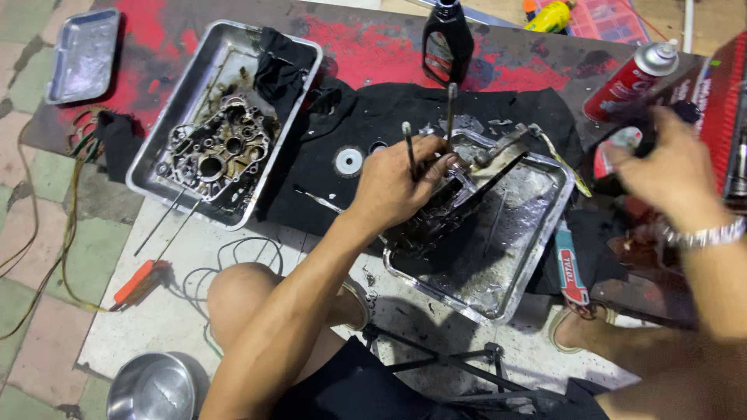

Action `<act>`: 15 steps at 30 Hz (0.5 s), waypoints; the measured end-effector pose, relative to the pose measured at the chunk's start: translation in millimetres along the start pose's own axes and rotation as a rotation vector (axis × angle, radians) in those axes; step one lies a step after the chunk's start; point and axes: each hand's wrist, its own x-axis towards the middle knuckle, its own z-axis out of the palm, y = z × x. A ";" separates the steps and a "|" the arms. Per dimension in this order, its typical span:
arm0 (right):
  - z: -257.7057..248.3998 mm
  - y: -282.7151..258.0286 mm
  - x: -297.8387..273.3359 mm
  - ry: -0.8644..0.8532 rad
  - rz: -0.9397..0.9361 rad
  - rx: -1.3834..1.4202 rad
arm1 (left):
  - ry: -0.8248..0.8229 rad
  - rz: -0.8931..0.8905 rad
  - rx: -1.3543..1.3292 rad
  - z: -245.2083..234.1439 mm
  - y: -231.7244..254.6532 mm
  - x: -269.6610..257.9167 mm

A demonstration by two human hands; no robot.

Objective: The person cleans a disassembled engine casing using a brush and oil. They scrub internal surfaces, wipe with a cloth, and pour oil into a tray. The person also disposes of used oil and cleans the tray before returning to the workbench.

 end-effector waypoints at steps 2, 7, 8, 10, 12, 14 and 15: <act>-19.6 -59.2 -33.6 -0.168 0.196 0.226 | -0.008 0.018 0.027 0.0 -0.1 0.7; -13.1 -135.7 -75.5 -0.549 0.239 0.583 | -0.049 -0.004 0.109 3.8 0.8 3.5; -8.6 -137.2 -74.7 -0.553 0.222 0.521 | -0.036 0.014 0.123 5.6 1.5 3.4; -3.8 -135.9 -73.4 -0.561 0.214 0.449 | -0.037 0.012 0.140 7.3 3.3 4.8; -2.2 -135.0 -69.9 -0.571 0.227 0.435 | -0.066 -0.031 0.152 5.0 5.1 5.4; -1.7 -135.1 -70.6 -0.580 0.206 0.415 | -0.084 -0.063 0.143 3.5 3.7 6.3; -1.5 -135.8 -72.2 -0.587 0.195 0.406 | -0.094 -0.082 0.139 3.3 2.4 5.4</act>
